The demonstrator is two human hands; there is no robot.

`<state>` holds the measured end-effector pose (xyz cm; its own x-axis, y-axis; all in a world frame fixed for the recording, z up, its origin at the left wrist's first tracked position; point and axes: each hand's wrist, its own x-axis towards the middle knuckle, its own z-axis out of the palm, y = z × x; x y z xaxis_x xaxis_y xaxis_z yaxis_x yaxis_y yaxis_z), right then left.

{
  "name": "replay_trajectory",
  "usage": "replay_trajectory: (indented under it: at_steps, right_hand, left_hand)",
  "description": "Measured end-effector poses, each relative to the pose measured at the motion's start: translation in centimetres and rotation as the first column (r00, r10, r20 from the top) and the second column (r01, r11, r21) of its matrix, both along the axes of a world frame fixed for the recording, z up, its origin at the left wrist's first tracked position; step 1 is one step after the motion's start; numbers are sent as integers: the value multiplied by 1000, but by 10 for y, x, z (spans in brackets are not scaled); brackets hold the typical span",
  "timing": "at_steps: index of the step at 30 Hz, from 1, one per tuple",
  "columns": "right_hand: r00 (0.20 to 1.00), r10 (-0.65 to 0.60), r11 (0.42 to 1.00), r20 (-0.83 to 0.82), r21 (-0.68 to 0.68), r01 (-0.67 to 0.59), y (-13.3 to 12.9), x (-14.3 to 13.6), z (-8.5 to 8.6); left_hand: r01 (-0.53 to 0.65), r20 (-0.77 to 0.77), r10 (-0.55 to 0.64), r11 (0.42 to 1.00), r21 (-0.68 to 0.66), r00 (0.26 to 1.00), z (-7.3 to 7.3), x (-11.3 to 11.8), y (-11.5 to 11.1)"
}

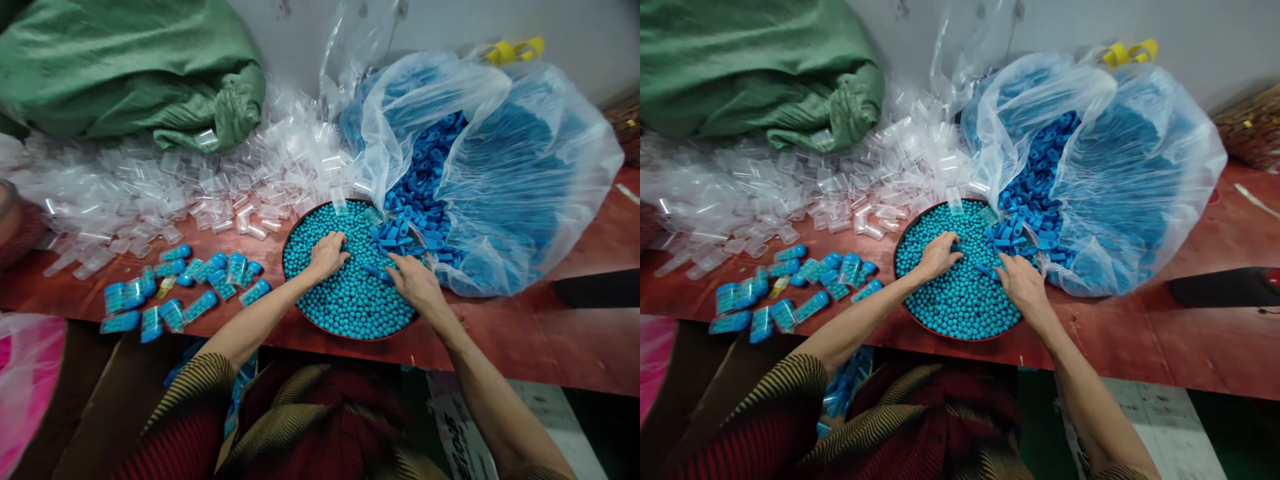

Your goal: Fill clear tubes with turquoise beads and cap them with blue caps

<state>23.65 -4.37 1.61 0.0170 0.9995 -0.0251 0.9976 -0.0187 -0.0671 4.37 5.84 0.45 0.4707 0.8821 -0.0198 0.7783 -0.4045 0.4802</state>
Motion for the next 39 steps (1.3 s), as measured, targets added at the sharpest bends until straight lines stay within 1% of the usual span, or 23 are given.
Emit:
replay_trajectory:
  at_steps: [1,2,3,4,6,9,11,13,15,16,18,20,21,22,24,26,27,28,29,32,35,37,39]
  right_hand:
    - [993,-112,994,21,-18,112,-1,-1,3]
    - [980,-192,979,45,-56,194,-2,-3,5]
    - [972,-226,967,68,-103,233,-1,-7,5]
    - [971,-222,962,85,-143,232,0,-13,5]
    - [985,-153,975,80,-149,164,5,-25,2]
    - [999,-6,1000,34,-15,7,13,-33,-2]
    - [995,95,993,42,63,-98,17,-29,0]
    - [983,174,980,58,87,-179,21,-22,4]
    - [972,232,968,23,91,-233,26,-18,9]
    - [965,260,961,-22,100,-256,30,-18,10]
    - [935,314,947,-166,122,-296,38,-24,11]
    - [871,344,939,-352,146,-312,45,-33,9]
    - [832,339,941,-439,164,-297,48,-37,8]
    - [793,323,946,-516,185,-265,51,-40,6]
    - [716,264,963,-646,218,-158,52,-42,3]
    - [649,182,977,-739,209,-36,51,-40,1]
    - [632,146,981,-761,192,5,49,-39,1]
    - [633,127,983,-763,181,21,48,-38,0]
    - [653,133,983,-746,182,7,47,-39,0]
    - [749,239,969,-618,201,-143,42,-44,-1]
    - [821,307,951,-481,120,-285,36,-44,1]
    - [837,325,939,-440,44,-341,32,-38,3]
    - [827,299,945,-477,26,-327,29,-32,6]
  left_hand:
    - [11,10,-11,1000,-7,1000,-1,1,1]
    - [21,18,-21,1000,-11,1000,-2,1,1]
    - [30,25,-30,999,-13,999,-3,2,2]
    - [37,30,-37,999,-13,999,-4,2,2]
    - [45,44,-44,999,-12,998,-6,2,3]
    - [41,123,-34,998,-49,992,-5,-1,6]
    - [32,219,-8,994,-106,976,-2,-7,7]
    - [31,333,30,984,-176,943,0,-13,7]
    - [42,450,81,966,-256,889,1,-18,6]
    - [53,500,109,952,-300,859,1,-19,5]
    - [88,571,165,917,-389,804,1,-20,3]
    - [117,608,209,885,-451,766,0,-20,-1]
    - [126,617,229,870,-476,753,0,-21,-3]
    - [136,623,253,851,-507,740,1,-22,-5]
    - [168,621,307,792,-587,721,2,-25,-9]
    - [213,615,345,727,-653,709,4,-29,-12]
    - [232,620,351,710,-665,702,4,-30,-14]
    - [247,630,350,706,-664,693,5,-31,-15]
    - [259,644,345,709,-655,683,5,-31,-16]
    - [293,679,319,724,-624,661,6,-29,-21]
    - [299,673,316,715,-632,668,7,-32,-23]
    - [301,662,334,693,-655,671,7,-36,-24]
    - [315,661,348,672,-670,665,7,-40,-25]
